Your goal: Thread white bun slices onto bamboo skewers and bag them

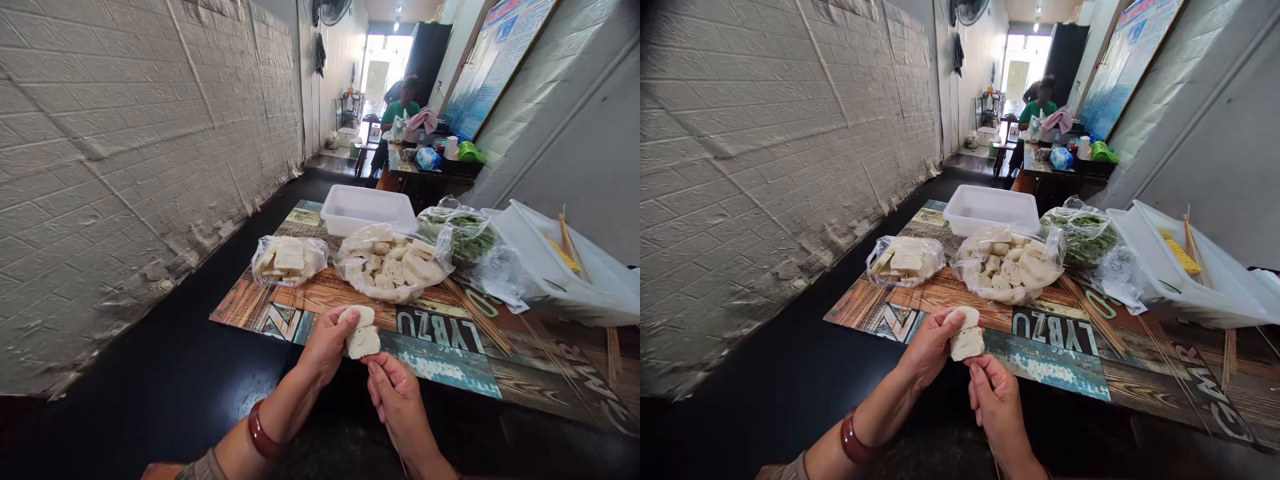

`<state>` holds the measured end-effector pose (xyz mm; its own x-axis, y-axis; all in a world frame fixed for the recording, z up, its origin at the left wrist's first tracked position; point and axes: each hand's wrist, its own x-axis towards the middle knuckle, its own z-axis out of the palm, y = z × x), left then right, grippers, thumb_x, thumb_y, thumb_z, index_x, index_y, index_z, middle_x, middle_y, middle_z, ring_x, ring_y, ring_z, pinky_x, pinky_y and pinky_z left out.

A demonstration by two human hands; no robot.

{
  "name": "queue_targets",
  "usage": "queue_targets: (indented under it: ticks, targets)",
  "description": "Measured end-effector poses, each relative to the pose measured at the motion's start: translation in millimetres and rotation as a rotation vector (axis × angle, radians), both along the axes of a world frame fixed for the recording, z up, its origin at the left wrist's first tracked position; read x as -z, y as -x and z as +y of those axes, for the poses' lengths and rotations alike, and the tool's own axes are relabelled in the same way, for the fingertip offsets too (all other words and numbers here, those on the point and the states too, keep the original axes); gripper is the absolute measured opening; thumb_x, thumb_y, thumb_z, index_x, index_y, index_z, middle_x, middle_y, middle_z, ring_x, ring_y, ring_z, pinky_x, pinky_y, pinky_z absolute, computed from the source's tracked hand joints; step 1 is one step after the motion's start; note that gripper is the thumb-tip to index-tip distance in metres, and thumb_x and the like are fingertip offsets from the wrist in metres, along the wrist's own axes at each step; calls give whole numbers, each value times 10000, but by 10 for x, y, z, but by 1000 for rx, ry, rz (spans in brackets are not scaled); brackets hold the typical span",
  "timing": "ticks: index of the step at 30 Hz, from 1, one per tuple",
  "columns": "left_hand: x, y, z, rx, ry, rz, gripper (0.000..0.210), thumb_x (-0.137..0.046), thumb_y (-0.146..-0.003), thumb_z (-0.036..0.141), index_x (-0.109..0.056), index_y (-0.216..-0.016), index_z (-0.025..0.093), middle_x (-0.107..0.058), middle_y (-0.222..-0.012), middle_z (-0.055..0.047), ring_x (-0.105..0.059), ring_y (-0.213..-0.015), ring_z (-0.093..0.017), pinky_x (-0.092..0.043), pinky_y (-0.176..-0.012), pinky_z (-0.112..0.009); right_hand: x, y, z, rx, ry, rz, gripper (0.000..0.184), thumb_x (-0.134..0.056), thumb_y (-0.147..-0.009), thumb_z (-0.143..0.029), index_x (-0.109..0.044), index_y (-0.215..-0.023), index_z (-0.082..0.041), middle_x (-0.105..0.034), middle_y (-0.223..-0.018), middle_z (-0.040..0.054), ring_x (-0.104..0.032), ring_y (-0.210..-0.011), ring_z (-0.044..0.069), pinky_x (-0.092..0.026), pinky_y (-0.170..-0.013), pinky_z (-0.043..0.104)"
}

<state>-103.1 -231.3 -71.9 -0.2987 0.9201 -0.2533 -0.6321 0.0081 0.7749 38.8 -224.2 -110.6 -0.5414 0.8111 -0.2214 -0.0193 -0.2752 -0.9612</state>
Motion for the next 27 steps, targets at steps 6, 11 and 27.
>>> queue_targets:
  ticks: [6,11,27]
  targets:
    - [8,122,26,-67,5,-127,504,-735,-768,475,-605,-1162,188,-747,-960,-89,-709,-779,-192,-549,-655,-281,-64,-19,100,75,154,150,383,-726,-782,-523,-625,-865,-163,-391,-486,-108,-190,-398,43,-145,-340,149]
    - [44,263,19,-92,14,-133,396,-677,-825,453,-618,-1097,171,-735,-963,-100,-716,-769,-196,-558,-725,-319,-120,-11,233,136,181,220,385,-761,-747,-501,-650,-880,-157,-391,-493,-107,-173,-405,46,-143,-340,154]
    - [-331,321,573,-7,-127,471,310,-733,-759,419,-719,-887,137,-696,-755,-54,-599,-635,-137,-461,-620,-257,245,-261,712,53,51,282,335,-689,-823,-483,-640,-857,-154,-417,-424,-110,-226,-350,38,-185,-340,156]
